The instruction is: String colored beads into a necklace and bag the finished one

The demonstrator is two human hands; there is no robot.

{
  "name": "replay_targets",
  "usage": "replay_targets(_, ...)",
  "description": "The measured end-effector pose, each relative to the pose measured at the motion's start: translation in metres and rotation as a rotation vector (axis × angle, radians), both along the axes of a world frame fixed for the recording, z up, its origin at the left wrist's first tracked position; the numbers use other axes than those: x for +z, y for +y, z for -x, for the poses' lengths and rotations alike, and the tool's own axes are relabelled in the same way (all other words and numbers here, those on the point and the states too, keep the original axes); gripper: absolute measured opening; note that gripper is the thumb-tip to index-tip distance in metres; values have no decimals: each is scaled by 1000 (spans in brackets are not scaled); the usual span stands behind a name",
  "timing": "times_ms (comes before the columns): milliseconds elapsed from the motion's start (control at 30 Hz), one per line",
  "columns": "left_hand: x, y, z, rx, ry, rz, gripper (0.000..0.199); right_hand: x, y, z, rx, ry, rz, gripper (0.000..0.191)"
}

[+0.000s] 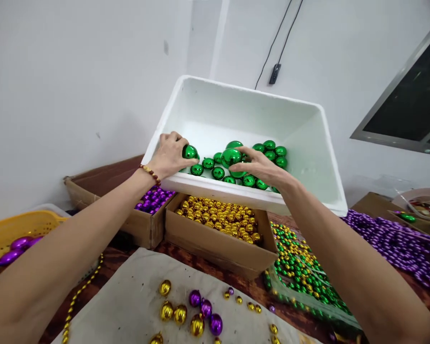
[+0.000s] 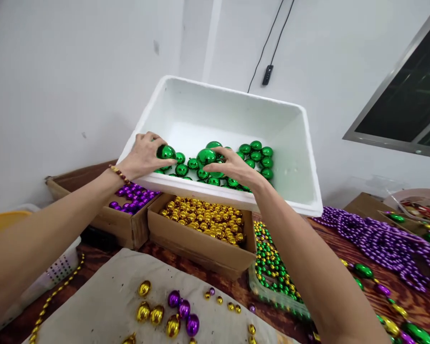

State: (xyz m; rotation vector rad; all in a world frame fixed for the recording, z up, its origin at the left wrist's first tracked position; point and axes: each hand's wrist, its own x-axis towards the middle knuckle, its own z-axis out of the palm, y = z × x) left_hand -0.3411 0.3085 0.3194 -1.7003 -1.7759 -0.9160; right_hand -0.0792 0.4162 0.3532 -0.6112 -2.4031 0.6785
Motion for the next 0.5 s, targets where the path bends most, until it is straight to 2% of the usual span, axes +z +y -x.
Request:
replay_targets(100,12,4,-1,-18,-137,-102,47,-6,1,-5,-14,107,127,60)
replay_targets(167,22,0,-6,-18,-258,-181,44,-6,12,-1,-29,138,174,58)
replay_targets(233,29,-11,-14,-25,-352,-270,41,-2,28,6,-41,174,179,57)
replay_targets(300,30,-29,-26,-57,-395,-329,39,6,48,15,-36,218,188,53)
replay_targets(400,12,-63,-43,-137,-393,-260,40,15,75,33,-47,273,234,46)
replay_targets(500,-28,-97,-51,-201,-411,-84,41,19,93,51,-130,264,239,43)
